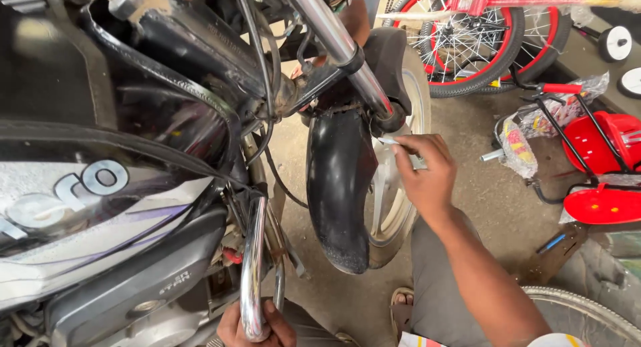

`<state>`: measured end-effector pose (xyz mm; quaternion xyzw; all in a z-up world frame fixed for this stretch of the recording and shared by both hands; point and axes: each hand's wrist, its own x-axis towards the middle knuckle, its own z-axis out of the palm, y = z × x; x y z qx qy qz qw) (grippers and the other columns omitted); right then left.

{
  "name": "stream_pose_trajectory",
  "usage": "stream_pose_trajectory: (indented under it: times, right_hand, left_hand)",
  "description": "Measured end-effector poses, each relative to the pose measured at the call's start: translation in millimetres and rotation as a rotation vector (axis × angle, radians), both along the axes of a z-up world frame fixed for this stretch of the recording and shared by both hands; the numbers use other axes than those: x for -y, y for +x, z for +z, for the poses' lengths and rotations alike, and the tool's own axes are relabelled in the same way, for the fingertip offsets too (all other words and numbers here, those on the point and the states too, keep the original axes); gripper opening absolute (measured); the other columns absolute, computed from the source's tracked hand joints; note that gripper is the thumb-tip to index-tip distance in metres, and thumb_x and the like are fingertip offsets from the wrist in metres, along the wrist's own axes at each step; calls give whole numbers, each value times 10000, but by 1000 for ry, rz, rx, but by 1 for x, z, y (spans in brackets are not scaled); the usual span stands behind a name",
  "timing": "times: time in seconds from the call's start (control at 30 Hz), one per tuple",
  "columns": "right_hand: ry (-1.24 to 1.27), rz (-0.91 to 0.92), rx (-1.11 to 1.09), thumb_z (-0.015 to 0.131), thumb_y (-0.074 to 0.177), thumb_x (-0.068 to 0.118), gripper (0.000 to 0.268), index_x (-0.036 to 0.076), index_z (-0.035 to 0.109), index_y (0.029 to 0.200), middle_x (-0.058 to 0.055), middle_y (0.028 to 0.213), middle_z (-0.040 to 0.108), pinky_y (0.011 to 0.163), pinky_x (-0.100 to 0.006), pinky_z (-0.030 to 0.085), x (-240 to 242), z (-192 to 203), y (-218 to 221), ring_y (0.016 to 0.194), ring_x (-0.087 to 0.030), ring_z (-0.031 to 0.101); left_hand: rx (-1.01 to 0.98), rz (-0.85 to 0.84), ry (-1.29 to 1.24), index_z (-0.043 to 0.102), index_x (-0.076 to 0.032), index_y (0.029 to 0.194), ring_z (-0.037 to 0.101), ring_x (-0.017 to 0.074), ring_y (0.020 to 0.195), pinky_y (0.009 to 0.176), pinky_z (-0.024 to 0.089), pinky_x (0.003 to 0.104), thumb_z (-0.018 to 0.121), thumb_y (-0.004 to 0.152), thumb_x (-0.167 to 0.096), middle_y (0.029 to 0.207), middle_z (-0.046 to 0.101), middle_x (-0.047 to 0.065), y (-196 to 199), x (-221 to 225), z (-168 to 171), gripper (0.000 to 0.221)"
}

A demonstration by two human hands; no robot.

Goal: The recorder is applying a repair or adhesive to the front fender of a motorcycle.

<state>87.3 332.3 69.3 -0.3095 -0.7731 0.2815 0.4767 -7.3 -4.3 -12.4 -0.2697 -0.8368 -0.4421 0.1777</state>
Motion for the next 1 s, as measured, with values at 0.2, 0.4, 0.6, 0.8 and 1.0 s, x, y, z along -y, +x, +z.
stream_pose_trajectory:
  times: [0.2,0.4,0.6,0.8,1.0]
  right_hand:
    - [373,-37,116,839,848,-25,251,57,749,1067,-68,997,711,807,-379,524,-4,10,-16,931,-263,647]
    - [660,-122,275,863,860,21,238,99,781,1069,-28,1056,636,849,-377,497,-7,21,-37,996,-264,561]
    - [677,-132,307,849,882,21,237,96,775,1095,-32,1080,634,865,-379,479,-11,11,-38,1008,-261,554]
    - [580,-90,300,846,891,-7,254,76,770,1118,-45,1079,626,864,-388,476,-9,6,-38,1002,-270,549]
    - [553,-100,273,834,893,-14,245,72,768,1112,-62,1081,622,854,-394,469,-8,0,-38,1002,-269,552]
  left_hand:
    - [-352,-71,148,444,-36,1025,606,334,870,789,505,448,693,952,-136,993,582,228,-12,-5,-2,277]
    - [-407,-38,72,467,-5,1045,614,356,897,802,518,471,703,914,-102,1000,594,228,-13,-4,-1,287]
    - [-409,33,-51,512,49,1126,629,406,927,850,533,485,666,933,-74,987,601,265,-11,-1,-2,276]
    - [-504,-176,44,541,72,958,669,329,622,615,553,422,581,873,-59,775,683,238,-40,-4,-1,161]
    - [-572,-153,-19,582,60,811,667,349,552,556,551,446,552,839,-65,691,663,230,-41,-5,3,132]
